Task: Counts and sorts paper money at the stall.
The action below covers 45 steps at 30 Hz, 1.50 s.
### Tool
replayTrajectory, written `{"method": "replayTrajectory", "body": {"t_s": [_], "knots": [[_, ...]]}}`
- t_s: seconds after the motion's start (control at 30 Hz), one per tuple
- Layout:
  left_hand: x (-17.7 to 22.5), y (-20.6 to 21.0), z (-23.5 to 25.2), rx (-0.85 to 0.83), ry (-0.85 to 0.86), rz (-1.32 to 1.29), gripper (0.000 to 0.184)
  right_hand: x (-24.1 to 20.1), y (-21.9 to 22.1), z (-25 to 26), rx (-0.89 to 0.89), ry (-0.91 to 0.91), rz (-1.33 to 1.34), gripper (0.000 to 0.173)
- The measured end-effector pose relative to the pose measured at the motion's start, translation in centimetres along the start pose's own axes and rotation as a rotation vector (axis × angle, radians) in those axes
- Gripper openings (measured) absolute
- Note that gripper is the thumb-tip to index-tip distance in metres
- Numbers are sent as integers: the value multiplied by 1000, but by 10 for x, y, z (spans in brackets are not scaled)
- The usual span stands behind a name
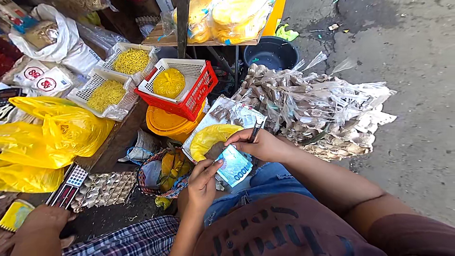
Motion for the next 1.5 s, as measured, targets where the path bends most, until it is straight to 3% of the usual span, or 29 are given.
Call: {"method": "replayTrajectory", "body": {"t_s": [0.23,0.33,0.43,0.6,0.73,0.87,1.0,1.13,1.3,1.5], "knots": [[-7,8,-2,-108,-24,36,28,3,-4,3,11,26,-218,20],[-15,11,-5,-207,-114,-47,38,7,-6,5,6,32,-319,21],[-19,9,-10,-302,-244,-236,53,7,-5,5,-7,53,-360,23],[-32,10,-28,-290,-435,-697,36,15,5,3,-78,129,-288,22],[-17,18,-21,-378,-362,-606,56,25,12,2,-96,162,-198,19],[-21,20,-18,-320,-348,-471,42,31,14,0,-108,212,-156,19],[-26,18,-32,-276,-439,-550,28,36,12,0,-83,224,-76,13],[-28,21,-30,-350,-350,-695,43,39,11,1,-61,236,5,10],[-34,15,-30,-175,-489,-494,27,47,17,0,-72,262,-18,12],[-33,15,-43,-109,-591,-335,20,62,40,-6,-140,303,-23,16]]}}
Point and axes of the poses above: each hand's wrist, its own z-axis towards the middle knuckle, its own y-axis out of the palm, x = y × z, the point moved 8 cm from there along z, towards the middle knuckle, and after that the axes turned 11 degrees about z, right-handed, at the moved point
